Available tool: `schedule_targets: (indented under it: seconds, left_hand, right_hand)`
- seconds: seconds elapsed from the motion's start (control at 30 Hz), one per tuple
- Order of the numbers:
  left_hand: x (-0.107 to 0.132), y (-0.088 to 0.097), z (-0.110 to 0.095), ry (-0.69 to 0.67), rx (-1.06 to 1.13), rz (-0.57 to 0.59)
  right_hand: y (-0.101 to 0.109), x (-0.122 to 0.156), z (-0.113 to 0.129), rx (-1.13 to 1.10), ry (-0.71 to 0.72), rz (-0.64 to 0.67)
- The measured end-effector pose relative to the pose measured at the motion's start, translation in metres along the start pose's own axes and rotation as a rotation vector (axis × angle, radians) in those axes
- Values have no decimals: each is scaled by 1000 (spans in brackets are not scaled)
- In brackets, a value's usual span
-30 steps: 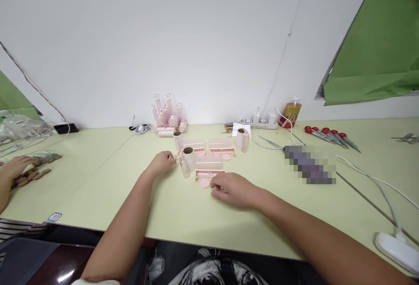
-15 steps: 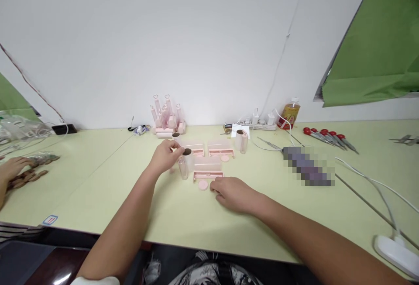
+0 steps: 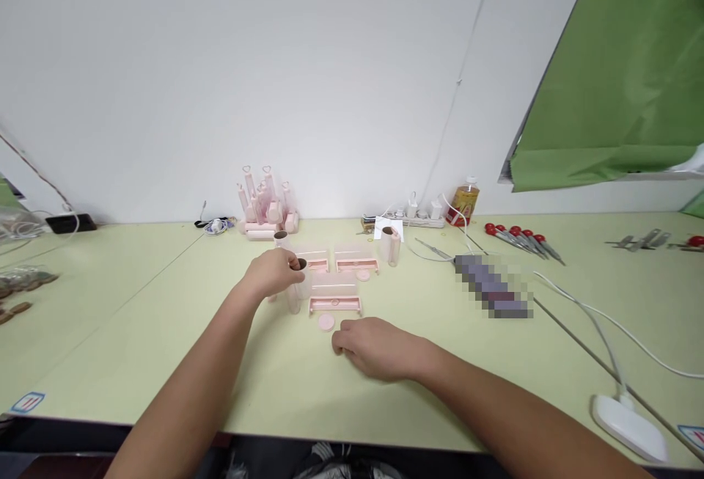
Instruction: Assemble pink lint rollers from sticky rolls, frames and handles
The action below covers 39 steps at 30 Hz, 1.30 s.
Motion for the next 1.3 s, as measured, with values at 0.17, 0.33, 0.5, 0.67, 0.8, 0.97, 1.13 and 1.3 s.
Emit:
schedule_targets:
  seconds: [0.17, 0.33, 0.5, 0.67, 0.8, 0.97, 1.13, 1.3]
  left_hand:
    - [-11, -2, 3, 16, -45, -9]
    - [-13, 13, -3, -1, -32, -76]
    - [2, 46, -21, -54, 42, -286]
    - [39, 61, -40, -274, 484, -439]
    - [57, 34, -44, -471, 765, -31]
    - [50, -9, -27, -449, 685, 197]
    - [39, -29, -14, -414, 853, 162]
    - [45, -31, -16, -508, 904, 135]
  right_hand:
    - [4, -1, 3, 30, 8, -24]
    - [9, -1, 2, 117, -23, -110]
    - [7, 0, 0, 140, -59, -115]
    - [6, 1, 0, 124, -84, -100]
    - [2, 1, -1, 101, -122, -65]
    - [-2, 3, -3, 53, -199, 40]
    - [-2, 5, -5, 22, -212, 75]
    - [-3, 7, -6, -29, -182, 46]
Point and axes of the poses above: each hand's wrist, its own x-axis away from the middle knuckle, its own y-axis out of the back of the hand, z = x × y, the point moved 4 cm from there along -x, towards the middle knuckle, and after that the axes turned 3 degrees about y, right-handed, at the moved point
